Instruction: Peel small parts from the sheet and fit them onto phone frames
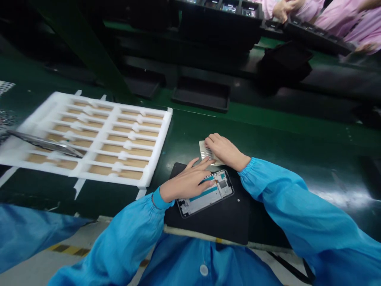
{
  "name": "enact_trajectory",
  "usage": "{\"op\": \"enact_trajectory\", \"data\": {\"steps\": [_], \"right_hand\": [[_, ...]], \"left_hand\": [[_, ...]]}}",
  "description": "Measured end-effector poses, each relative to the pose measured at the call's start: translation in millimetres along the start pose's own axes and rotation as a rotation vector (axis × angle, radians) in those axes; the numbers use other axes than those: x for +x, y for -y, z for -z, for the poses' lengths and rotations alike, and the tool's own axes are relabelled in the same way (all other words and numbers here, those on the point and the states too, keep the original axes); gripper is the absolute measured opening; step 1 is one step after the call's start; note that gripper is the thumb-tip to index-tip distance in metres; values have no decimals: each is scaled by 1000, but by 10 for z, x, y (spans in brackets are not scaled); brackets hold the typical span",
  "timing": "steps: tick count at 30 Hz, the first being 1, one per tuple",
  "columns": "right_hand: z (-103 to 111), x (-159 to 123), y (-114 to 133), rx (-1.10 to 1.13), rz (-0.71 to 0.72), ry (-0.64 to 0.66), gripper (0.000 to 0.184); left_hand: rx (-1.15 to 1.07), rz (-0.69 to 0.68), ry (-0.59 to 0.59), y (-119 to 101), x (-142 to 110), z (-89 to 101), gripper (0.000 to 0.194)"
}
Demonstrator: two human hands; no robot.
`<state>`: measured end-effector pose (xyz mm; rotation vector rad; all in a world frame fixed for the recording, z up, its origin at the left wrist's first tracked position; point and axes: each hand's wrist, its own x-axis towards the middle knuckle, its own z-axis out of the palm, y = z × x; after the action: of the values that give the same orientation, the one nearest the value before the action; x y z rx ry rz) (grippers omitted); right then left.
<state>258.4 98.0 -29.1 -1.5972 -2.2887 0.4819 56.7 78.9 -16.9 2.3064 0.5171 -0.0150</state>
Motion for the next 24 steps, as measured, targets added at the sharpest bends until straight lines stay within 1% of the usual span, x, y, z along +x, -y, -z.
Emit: {"op": "enact_trajectory", "data": {"steps": [3,6,9,11,14,15,17,19,20,22,24], "right_hand": [[-30,10,-62,107,-21,-83,12],[-38,55,-157,256,-82,-220,13],[17,42,-155,398,-152,-336,15],[114,-66,-51,523,-192,-399,14],[356,-391,254,669,-240,-516,13],[454,-529,376,666,-252,-555,12],[645,-814,610,584,-271,-614,8],[789,-1078,786,486,-285,-616,4],[831,-1191,845,446,-287,-584,1],[849,-1366,907,411,-266,-455,5],[796,-1474,917,431,-242,-282,9]], "left_hand": [[15,10,2,-7,3,-7,33],[10,13,4,4,6,-19,33],[-7,-7,-3,3,-15,-8,30],[-20,-25,-23,-45,-62,32,29],[-56,0,-32,-219,-176,137,29],[-51,21,-27,-298,-217,173,29],[4,57,-18,-461,-282,218,26],[90,58,-21,-598,-313,210,21],[129,52,-29,-650,-315,185,19],[200,39,-72,-720,-303,103,15],[272,18,-111,-757,-287,1,14]]}}
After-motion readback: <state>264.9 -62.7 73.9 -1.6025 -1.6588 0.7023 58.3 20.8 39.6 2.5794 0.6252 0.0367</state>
